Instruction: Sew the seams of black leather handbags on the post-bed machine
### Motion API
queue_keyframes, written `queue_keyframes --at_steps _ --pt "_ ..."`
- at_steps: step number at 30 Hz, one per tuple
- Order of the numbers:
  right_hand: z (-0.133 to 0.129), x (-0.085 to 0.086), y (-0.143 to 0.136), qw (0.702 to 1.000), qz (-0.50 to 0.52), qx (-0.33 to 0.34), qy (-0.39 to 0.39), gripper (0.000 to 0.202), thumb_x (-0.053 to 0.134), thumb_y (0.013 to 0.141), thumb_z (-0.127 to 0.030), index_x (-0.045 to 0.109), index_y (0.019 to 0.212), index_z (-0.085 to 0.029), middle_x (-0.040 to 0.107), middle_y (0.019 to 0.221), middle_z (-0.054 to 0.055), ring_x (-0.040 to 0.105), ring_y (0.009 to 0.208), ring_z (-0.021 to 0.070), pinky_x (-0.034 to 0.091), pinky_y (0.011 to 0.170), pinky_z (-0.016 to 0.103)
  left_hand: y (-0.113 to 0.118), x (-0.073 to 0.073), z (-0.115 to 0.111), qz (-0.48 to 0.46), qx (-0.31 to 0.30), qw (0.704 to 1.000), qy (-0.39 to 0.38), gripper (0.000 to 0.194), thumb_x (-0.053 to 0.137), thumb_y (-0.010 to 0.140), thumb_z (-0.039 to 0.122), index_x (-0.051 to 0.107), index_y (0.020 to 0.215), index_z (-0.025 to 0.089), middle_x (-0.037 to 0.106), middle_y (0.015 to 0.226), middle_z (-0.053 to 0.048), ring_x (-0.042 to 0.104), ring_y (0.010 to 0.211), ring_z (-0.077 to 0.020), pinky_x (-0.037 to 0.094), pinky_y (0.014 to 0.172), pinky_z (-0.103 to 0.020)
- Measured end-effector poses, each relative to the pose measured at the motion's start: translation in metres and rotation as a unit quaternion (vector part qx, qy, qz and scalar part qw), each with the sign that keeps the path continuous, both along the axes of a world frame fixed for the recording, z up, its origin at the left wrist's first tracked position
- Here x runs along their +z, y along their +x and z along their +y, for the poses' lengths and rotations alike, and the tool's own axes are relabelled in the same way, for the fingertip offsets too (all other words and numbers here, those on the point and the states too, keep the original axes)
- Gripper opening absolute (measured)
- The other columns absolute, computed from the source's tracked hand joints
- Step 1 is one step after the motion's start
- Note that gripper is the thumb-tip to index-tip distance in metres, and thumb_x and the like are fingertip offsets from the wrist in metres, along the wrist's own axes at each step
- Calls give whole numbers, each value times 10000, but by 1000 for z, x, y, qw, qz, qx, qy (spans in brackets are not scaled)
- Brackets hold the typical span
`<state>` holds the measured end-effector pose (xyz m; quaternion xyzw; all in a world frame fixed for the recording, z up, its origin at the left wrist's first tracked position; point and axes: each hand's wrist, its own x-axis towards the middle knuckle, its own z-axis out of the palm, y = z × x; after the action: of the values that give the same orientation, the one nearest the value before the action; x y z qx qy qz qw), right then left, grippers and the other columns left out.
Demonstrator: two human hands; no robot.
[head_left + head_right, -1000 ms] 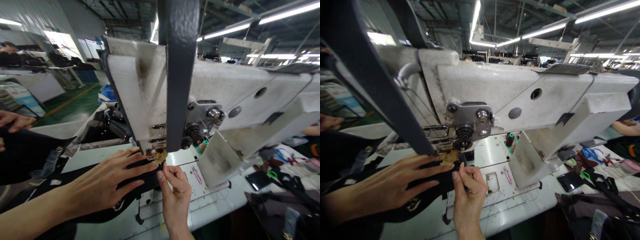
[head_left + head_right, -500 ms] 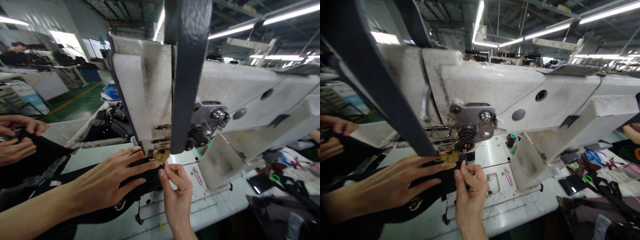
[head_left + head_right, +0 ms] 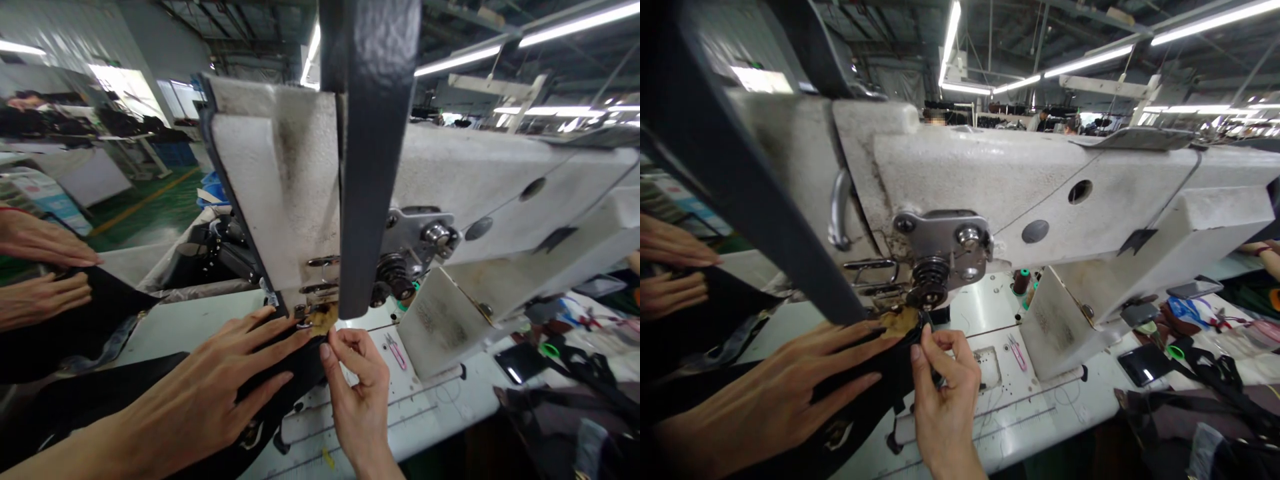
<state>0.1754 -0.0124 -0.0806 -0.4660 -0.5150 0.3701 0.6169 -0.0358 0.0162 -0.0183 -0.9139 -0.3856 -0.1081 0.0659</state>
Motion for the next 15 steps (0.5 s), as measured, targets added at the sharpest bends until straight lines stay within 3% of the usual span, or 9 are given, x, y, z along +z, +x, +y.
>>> queue_keyframes --at_steps 9,15 --pt "1 -1 5 999 -37 12 30 309 584 980 -214 745 1224 -315 632 994 48 599 955 178 493 832 327 12 -3 -10 -5 35 999 16 649 591 959 386 334 1553 423 529 1527 33 565 1350 -269 529 1102 -486" --pt "5 -6 9 998 -35 27 44 392 548 958 -160 733 1245 -351 606 989 47 593 946 187 498 826 340 21 -3 -18 -7 48 998 33 644 552 965 331 324 1562 411 530 1524 21 578 1313 -279 558 1041 -517"
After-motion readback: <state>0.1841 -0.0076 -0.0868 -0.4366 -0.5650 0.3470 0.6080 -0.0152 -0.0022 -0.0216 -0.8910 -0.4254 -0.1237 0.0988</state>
